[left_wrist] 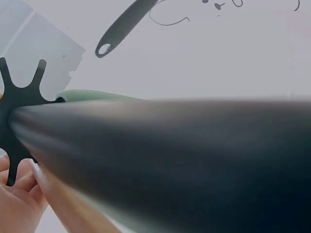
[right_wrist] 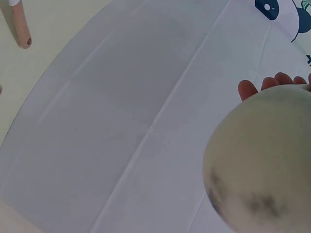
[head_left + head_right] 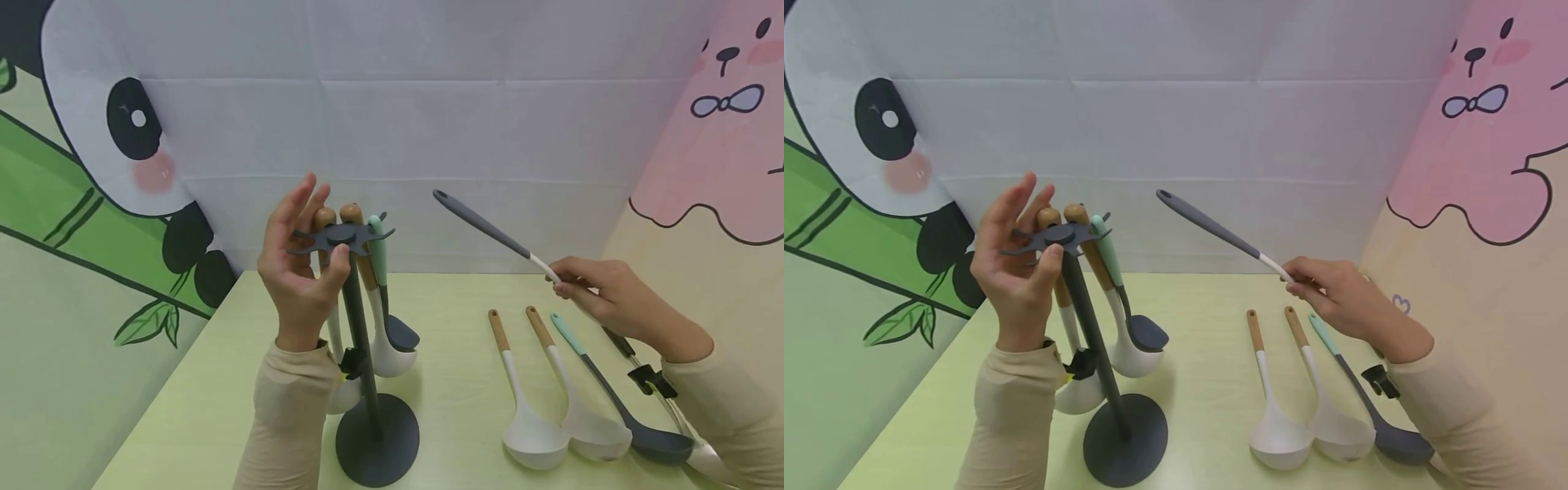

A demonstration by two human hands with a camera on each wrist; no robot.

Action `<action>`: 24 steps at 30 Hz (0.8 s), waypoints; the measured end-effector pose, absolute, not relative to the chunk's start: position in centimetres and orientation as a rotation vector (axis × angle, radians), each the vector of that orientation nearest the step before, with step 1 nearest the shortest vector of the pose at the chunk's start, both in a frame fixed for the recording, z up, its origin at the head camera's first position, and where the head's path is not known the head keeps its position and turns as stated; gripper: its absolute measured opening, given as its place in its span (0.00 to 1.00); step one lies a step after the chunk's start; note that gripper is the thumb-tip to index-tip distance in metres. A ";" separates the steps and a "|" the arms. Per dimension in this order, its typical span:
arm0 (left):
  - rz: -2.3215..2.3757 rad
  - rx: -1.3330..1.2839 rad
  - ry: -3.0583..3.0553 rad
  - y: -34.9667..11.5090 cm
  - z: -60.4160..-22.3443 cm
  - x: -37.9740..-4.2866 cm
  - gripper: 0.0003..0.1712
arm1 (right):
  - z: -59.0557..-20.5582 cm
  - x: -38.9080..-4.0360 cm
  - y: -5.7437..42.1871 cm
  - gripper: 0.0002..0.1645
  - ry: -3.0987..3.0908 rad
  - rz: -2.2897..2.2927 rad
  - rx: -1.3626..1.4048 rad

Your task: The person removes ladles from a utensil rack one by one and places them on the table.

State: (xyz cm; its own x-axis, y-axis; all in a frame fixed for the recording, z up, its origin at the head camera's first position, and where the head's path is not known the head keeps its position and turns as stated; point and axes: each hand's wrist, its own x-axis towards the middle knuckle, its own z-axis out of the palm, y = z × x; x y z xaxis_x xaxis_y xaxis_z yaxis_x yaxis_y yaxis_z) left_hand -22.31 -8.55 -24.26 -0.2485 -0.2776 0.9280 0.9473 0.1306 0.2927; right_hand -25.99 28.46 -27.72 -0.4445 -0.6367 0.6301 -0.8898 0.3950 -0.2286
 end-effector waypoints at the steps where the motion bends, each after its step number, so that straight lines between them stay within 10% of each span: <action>1: -1.388 -0.747 -1.279 -8.6 -24.3 -22.3 0.38 | -27.8 -26.0 28.6 0.20 -2.216 0.767 1.297; 24: -1.388 -0.752 -1.283 -8.5 -24.3 -22.3 0.38 | -28.5 -27.2 29.3 0.03 -2.245 0.803 0.918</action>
State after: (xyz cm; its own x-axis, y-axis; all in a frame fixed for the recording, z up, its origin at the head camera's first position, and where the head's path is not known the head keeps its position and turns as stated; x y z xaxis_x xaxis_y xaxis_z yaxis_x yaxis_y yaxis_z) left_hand -22.32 -8.54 -24.33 -0.2490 -0.2732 0.9292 0.9478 0.1287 0.2919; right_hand -27.15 29.31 -28.49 -0.5964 -0.4048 0.6932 -0.7527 0.5821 -0.3076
